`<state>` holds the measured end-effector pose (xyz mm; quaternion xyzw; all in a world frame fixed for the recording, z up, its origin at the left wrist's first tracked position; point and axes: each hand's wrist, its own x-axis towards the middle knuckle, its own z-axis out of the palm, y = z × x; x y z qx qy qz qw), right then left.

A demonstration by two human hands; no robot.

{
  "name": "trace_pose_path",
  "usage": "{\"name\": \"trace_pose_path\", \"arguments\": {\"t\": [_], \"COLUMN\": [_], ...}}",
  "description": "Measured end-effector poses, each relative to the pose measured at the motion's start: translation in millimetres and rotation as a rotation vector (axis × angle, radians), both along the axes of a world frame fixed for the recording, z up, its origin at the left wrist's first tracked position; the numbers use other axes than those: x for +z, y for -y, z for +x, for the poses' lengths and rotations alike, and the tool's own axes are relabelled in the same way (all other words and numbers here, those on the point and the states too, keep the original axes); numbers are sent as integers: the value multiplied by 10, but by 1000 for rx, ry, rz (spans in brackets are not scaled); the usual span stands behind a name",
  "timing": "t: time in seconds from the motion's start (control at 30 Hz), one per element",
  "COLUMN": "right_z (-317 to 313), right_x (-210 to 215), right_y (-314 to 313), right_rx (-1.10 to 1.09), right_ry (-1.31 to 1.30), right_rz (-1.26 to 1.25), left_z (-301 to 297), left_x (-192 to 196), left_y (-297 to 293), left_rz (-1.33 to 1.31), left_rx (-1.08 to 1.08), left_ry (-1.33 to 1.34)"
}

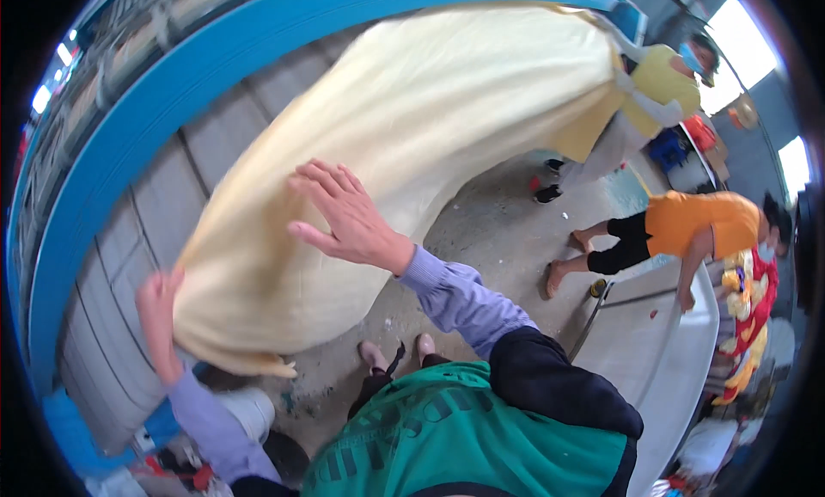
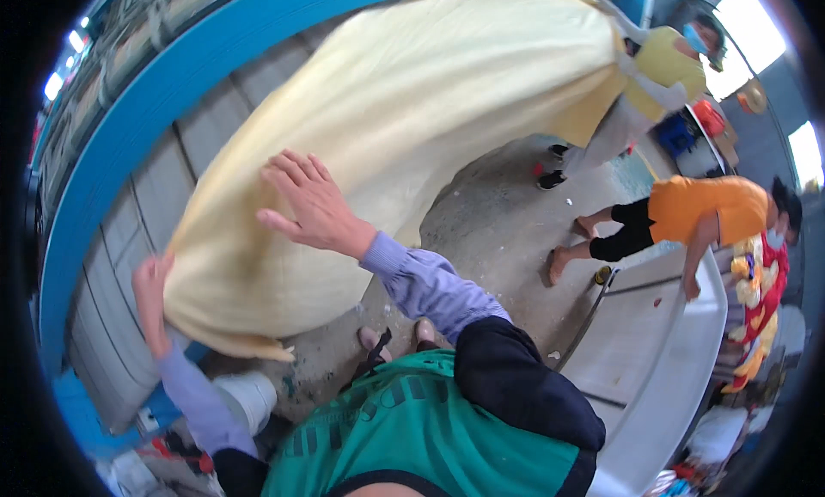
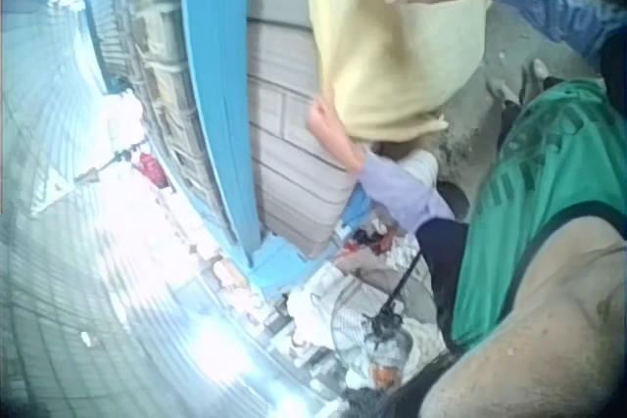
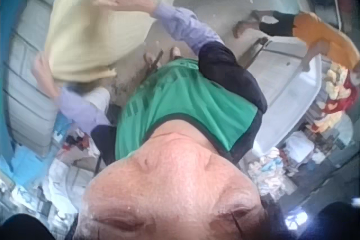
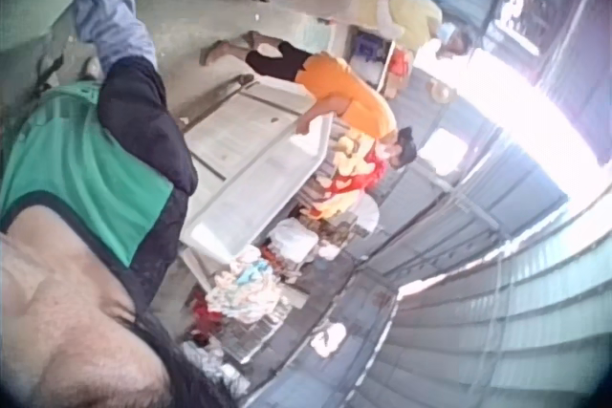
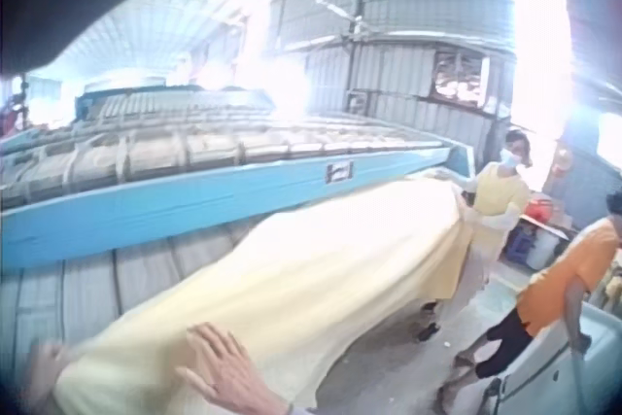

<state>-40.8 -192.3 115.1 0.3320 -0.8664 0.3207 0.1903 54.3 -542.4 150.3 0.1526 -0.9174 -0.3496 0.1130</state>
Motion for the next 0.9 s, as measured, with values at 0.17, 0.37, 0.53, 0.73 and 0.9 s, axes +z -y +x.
{"name": "trace_pose_path", "arguments": {"t": [0.17, 0.37, 0.53, 0.73, 0.9], "right_z": [-266, -1518, -2242, -1641, -970], "right_x": [-100, 119, 372, 322, -55], "right_y": [295, 333, 640, -137, -893], "right_rx": [-94, -89, -325, -91, -160], "right_ry": [-11, -72, 49, -121, 11], "right_rz": [405, 284, 361, -267, -293], "left_z": [30, 1071, 151, 619, -113], "left_x": [16, -814, -1931, -696, 58], "left_y": [29, -530, -1151, -468, 1455], "left_rz": [-197, 458, 1021, 957, -40], "left_rx": [126, 274, 98, 194, 285], "left_ry": [-233, 366, 272, 2, -81]}}
